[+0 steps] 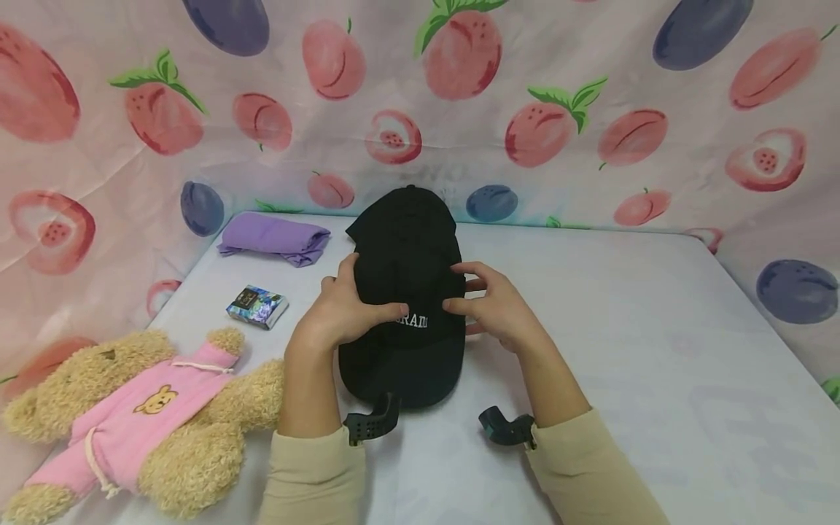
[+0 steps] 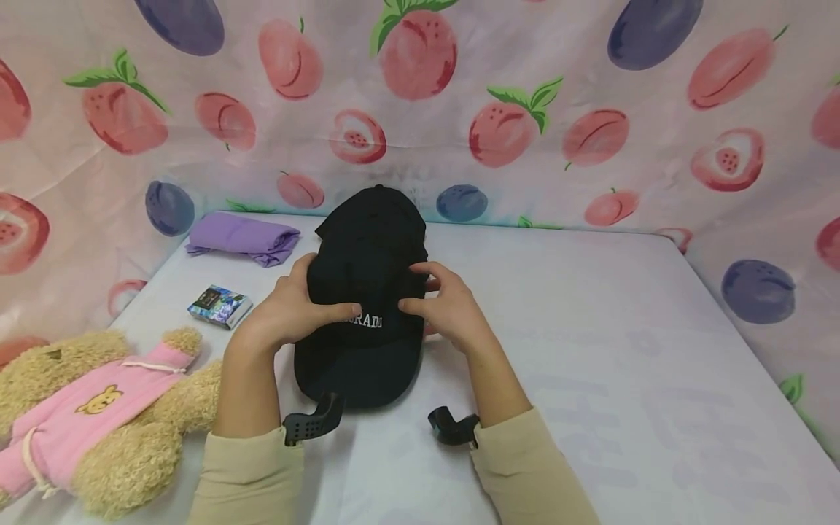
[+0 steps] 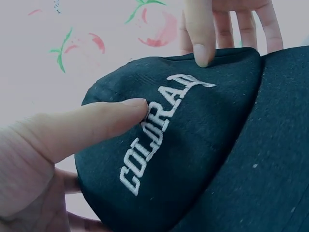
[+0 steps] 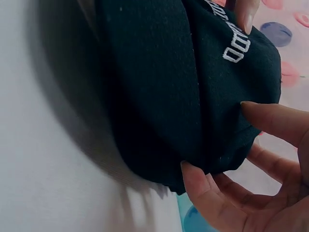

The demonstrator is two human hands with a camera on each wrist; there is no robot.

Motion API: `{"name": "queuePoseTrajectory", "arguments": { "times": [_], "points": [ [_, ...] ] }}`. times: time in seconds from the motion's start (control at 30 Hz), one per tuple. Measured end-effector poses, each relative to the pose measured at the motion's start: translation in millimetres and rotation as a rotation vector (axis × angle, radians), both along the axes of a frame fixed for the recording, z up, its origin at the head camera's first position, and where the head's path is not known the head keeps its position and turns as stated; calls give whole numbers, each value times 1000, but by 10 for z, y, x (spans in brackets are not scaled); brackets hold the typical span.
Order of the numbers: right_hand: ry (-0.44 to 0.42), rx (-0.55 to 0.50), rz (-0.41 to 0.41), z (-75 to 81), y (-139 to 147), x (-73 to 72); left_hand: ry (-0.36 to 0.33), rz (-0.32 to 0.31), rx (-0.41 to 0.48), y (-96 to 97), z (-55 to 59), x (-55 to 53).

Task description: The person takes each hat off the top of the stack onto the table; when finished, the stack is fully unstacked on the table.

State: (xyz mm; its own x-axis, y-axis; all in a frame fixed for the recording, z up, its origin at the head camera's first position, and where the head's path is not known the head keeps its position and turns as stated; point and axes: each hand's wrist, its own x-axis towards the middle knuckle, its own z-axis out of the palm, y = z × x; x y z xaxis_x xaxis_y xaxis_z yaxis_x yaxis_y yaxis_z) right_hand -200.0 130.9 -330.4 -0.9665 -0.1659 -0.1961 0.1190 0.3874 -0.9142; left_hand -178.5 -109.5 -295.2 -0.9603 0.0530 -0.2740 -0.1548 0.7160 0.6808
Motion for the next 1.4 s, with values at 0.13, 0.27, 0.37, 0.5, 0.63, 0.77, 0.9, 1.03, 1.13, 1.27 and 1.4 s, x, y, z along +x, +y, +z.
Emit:
{"name": "queuePoseTrajectory", "arguments": {
  "times": [0.13, 0.27, 0.37, 0.5, 0.63, 0.77, 0.9, 1.03, 1.13, 1.27, 1.4],
  "points": [
    [16, -4, -4, 64, 51, 10, 26, -14, 4, 13, 63, 35],
    [34, -18, -6, 123, 112, 25, 41, -31, 9, 37, 115, 56],
    [57, -8, -7, 153, 151, 33, 49, -46, 24, 54, 133, 63],
    [81, 19, -12, 191, 197, 36, 66, -58, 41, 76, 145, 72],
    [100, 37, -23, 235, 243, 37, 94, -69, 45, 100, 154, 82],
    [123, 43, -37, 282, 293, 51, 109, -72, 51, 133, 161, 91],
    [146, 65, -51, 323, 334, 76, 133, -71, 61, 170, 171, 94],
    [170, 83, -63, 351, 366, 95, 160, -69, 72, 216, 175, 92],
    [181, 90, -74, 374, 388, 111, 170, -59, 71, 259, 177, 91],
    [185, 113, -86, 404, 423, 126, 180, -54, 57, 329, 191, 100],
    [189, 132, -99, 436, 458, 136, 188, -59, 52, 383, 235, 119]
  ]
}}
